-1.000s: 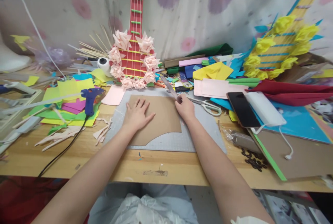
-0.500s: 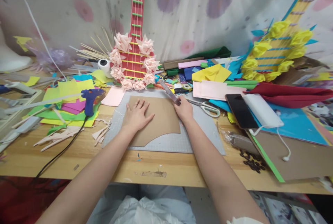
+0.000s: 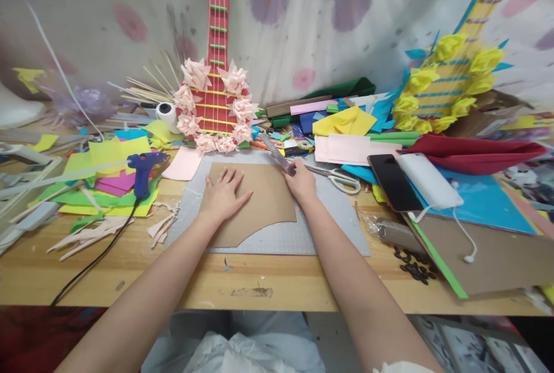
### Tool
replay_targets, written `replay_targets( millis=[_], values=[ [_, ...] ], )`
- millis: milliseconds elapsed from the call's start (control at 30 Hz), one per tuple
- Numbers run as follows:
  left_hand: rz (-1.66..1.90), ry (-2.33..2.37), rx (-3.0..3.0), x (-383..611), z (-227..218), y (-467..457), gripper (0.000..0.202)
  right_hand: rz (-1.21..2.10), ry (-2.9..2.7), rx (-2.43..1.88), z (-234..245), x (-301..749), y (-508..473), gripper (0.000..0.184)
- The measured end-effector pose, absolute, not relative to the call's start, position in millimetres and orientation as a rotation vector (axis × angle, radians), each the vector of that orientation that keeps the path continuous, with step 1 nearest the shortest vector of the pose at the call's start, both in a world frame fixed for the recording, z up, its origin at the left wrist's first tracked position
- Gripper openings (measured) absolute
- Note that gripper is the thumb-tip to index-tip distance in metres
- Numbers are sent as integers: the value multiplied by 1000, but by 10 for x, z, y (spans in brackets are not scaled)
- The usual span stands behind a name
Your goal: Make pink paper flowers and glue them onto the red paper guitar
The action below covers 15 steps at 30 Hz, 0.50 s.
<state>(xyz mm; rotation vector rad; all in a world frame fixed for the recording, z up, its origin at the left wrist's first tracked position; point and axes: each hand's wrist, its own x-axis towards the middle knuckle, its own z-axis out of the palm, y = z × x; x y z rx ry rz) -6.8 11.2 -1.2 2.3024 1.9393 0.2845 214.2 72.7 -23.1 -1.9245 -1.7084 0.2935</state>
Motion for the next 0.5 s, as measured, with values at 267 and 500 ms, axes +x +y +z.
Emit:
replay_targets(
  millis=[267, 500],
  values=[
    [288, 1942, 2315, -96, -21, 139, 61, 306, -1733, -1932, -224, 2141, 715, 22],
    [307, 1943, 2322, -85, -25, 113, 60, 328, -1734, -1951, -199, 2129, 702, 20]
  ],
)
